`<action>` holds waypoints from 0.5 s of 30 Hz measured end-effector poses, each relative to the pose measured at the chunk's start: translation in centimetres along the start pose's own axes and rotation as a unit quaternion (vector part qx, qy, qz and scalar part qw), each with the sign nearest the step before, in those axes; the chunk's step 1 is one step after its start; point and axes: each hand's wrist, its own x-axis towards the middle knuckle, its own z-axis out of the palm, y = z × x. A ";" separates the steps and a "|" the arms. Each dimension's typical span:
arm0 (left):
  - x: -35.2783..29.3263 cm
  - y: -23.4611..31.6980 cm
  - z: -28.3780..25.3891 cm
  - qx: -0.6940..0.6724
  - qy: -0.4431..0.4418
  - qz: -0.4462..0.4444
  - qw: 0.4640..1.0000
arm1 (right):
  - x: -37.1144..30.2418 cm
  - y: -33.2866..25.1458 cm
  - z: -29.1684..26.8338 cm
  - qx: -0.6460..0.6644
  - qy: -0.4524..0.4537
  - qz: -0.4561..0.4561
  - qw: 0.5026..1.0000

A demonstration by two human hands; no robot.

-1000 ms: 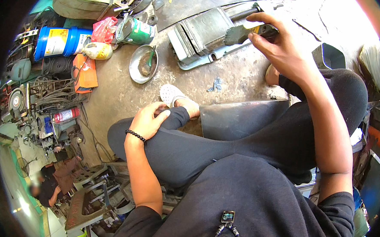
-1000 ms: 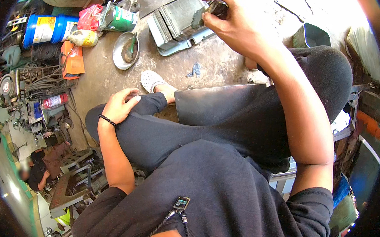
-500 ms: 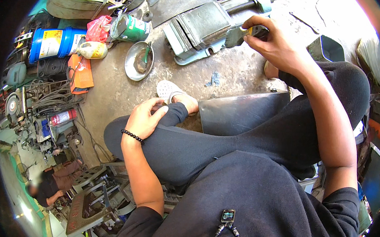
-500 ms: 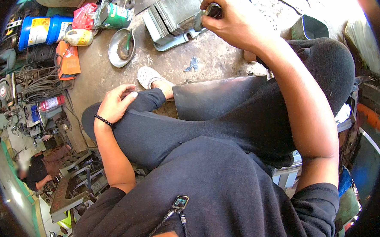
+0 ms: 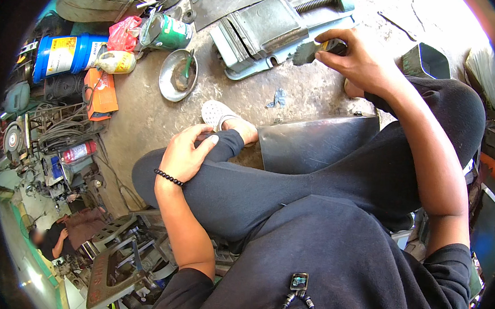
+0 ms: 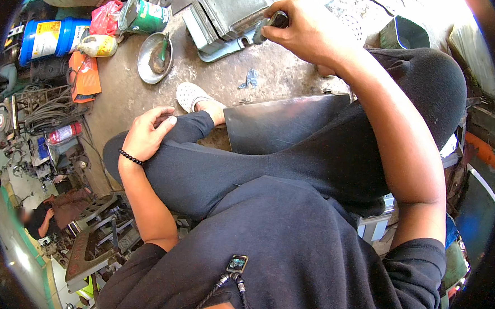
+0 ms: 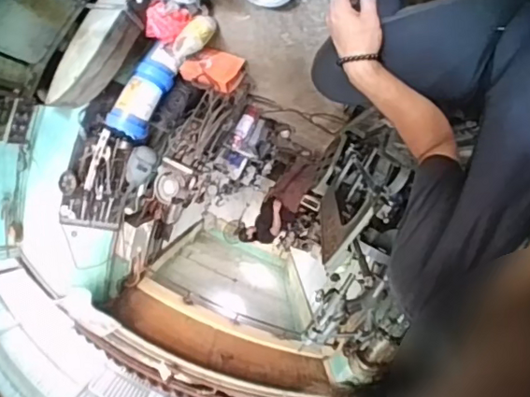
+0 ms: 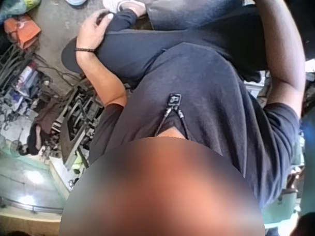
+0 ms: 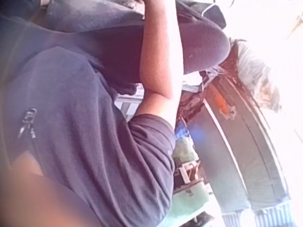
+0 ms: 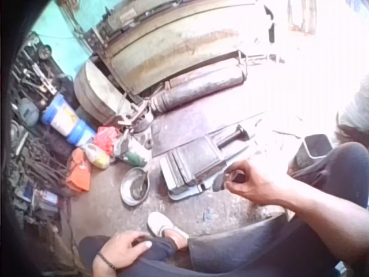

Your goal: The person sits on the floor and uses a small brush to scrub a metal part held in a bench vise. They then wipe the part with a white cloth. The person handles the brush and cloth directly, scrubbing and wiping the metal surface.

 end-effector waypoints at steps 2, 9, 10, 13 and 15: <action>0.0 0.0 0.0 -0.009 0.002 0.009 1.000 | -0.1 -0.1 0.4 0.026 -0.033 0.033 0.999; -0.2 0.0 -0.1 -0.001 0.005 0.035 0.999 | 0.8 0.3 2.1 0.079 -0.086 0.060 0.991; -0.2 0.1 -0.1 -0.005 0.002 0.036 0.999 | 0.8 0.4 2.5 0.101 -0.098 0.064 0.988; -0.2 0.3 -0.2 0.001 0.005 0.050 0.999 | 0.9 0.7 4.3 0.106 -0.128 0.100 0.981; -0.3 0.6 -0.2 0.010 0.004 0.067 0.998 | 0.7 0.9 5.9 0.108 -0.160 0.139 0.971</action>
